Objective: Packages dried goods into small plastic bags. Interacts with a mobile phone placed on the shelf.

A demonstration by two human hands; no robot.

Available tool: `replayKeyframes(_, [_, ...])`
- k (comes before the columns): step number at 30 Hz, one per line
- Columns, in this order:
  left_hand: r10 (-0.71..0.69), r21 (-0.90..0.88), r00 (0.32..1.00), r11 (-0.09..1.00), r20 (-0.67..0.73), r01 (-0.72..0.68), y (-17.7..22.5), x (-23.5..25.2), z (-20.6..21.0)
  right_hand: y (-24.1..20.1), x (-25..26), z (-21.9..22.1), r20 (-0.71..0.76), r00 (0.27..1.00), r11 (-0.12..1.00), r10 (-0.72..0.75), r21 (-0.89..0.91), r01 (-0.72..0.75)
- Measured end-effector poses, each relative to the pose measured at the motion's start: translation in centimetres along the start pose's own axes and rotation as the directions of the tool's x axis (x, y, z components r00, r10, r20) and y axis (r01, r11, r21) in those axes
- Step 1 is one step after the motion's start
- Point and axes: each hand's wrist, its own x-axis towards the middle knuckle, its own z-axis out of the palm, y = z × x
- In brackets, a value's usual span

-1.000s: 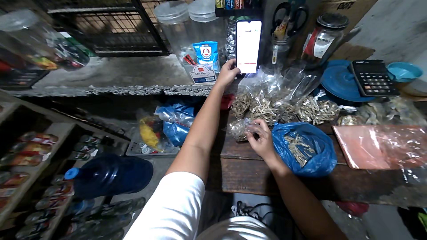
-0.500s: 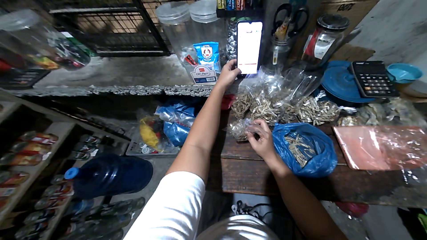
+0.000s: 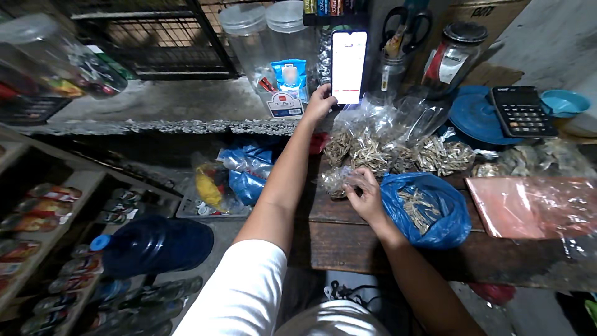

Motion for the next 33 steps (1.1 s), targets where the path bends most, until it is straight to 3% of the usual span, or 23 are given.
replayKeyframes(33, [-0.003,0.008,1.0,1.0,-0.006,0.003,0.32,-0.35,0.04,-0.16,-0.05,0.0,0.002,1.0,1.0,0.012,0.009,-0.012])
